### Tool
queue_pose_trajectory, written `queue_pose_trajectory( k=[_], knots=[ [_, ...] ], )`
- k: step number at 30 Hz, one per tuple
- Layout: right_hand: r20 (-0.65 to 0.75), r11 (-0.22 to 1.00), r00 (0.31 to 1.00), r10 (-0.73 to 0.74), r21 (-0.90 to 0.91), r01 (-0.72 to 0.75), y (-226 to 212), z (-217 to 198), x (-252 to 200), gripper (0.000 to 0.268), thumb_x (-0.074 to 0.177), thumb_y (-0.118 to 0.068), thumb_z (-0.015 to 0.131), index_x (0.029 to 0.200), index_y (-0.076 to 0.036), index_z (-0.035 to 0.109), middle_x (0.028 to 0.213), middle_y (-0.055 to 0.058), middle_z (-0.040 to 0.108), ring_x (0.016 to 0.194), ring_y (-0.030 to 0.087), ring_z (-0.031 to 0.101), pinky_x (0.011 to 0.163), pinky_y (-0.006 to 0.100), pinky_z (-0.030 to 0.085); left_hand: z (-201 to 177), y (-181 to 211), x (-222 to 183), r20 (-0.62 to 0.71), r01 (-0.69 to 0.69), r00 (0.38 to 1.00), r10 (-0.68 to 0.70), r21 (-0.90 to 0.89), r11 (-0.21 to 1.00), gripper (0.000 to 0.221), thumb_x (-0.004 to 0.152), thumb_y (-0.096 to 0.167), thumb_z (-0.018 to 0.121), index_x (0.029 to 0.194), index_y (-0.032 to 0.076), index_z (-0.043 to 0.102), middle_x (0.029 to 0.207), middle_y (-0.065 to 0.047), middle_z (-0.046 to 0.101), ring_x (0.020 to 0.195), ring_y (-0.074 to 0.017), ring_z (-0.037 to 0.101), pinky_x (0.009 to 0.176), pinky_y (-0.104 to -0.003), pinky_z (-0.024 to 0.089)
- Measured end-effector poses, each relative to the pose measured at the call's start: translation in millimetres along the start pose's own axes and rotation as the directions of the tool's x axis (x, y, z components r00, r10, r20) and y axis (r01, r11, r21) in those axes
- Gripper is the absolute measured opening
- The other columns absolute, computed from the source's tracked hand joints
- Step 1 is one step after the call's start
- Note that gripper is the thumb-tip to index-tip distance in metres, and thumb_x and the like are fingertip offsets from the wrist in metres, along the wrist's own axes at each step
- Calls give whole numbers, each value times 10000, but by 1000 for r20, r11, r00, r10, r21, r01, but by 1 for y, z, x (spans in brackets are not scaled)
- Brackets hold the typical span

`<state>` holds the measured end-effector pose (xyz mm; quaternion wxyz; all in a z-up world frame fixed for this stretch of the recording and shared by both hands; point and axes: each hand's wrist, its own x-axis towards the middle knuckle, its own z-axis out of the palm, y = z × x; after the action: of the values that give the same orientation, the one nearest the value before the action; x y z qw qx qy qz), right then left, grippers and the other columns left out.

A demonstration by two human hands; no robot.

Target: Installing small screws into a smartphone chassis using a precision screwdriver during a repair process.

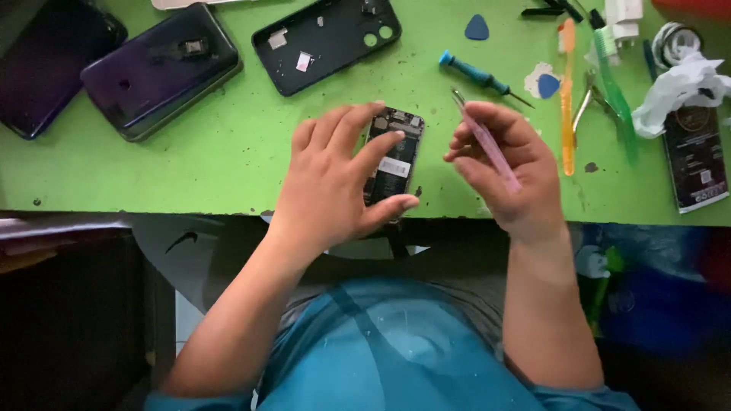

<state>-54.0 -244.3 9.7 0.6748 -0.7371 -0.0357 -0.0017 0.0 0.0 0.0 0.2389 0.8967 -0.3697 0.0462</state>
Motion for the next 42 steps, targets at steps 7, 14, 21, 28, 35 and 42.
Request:
queue_pose_trajectory(
  k=[7, 14, 21, 28, 35, 42],
  knots=[
    [-38, 883, 991, -131, -459, 99, 13, 3, 22, 419, 1140, -292, 469, 1183, 44, 716, 1032, 190, 716, 913, 253, 709, 771, 311, 588, 2, -2, -2, -17, -29, 999, 30, 82, 996, 780, 914, 804, 551, 1327, 153, 665, 1457, -147, 517, 1307, -352, 479, 1018, -502, 374],
    [154, 776, 969, -191, -581, 245, 1, -14, 34, 175, 997, -9, 816, 1110, 67, 706, 1015, 204, 729, 892, 252, 734, 792, 319, 633, 6, -4, -3, -57, -38, 997, 45, 109, 993, 799, 905, 836, 559, 1294, 151, 694, 1445, -142, 523, 1289, -350, 486, 995, -495, 382],
    [216, 658, 930, -296, -660, 363, -3, -16, 35, 126, 1029, -25, 828, 1079, 74, 770, 1023, 222, 767, 892, 281, 746, 724, 347, 648, 7, -6, -3, -9, -25, 1000, 26, 117, 993, 832, 914, 853, 500, 1329, 153, 674, 1475, -147, 494, 1312, -355, 452, 1004, -505, 363],
    [199, 660, 931, -307, -660, 359, 7, -10, 34, 138, 1029, -41, 817, 1046, 87, 769, 977, 215, 758, 870, 282, 730, 732, 354, 642, 7, -5, -5, -53, -20, 998, 25, 84, 996, 793, 910, 821, 559, 1326, 156, 677, 1470, -137, 523, 1315, -351, 474, 1031, -505, 372],
    [203, 626, 932, -302, -695, 354, 9, -11, 35, 164, 1058, -87, 796, 1047, 75, 774, 976, 206, 763, 856, 277, 725, 715, 355, 629, 6, -5, -5, -48, -20, 999, 24, 87, 996, 811, 909, 831, 542, 1332, 154, 684, 1469, -141, 518, 1311, -348, 470, 1015, -500, 379],
    [237, 601, 923, -302, -705, 377, 7, -9, 36, 171, 1068, -83, 787, 1026, 82, 769, 943, 201, 757, 831, 278, 713, 687, 355, 612, 6, -5, -5, -32, -15, 999, 18, 105, 994, 831, 912, 852, 515, 1341, 159, 676, 1474, -139, 516, 1315, -344, 469, 1022, -491, 379]
  ],
)
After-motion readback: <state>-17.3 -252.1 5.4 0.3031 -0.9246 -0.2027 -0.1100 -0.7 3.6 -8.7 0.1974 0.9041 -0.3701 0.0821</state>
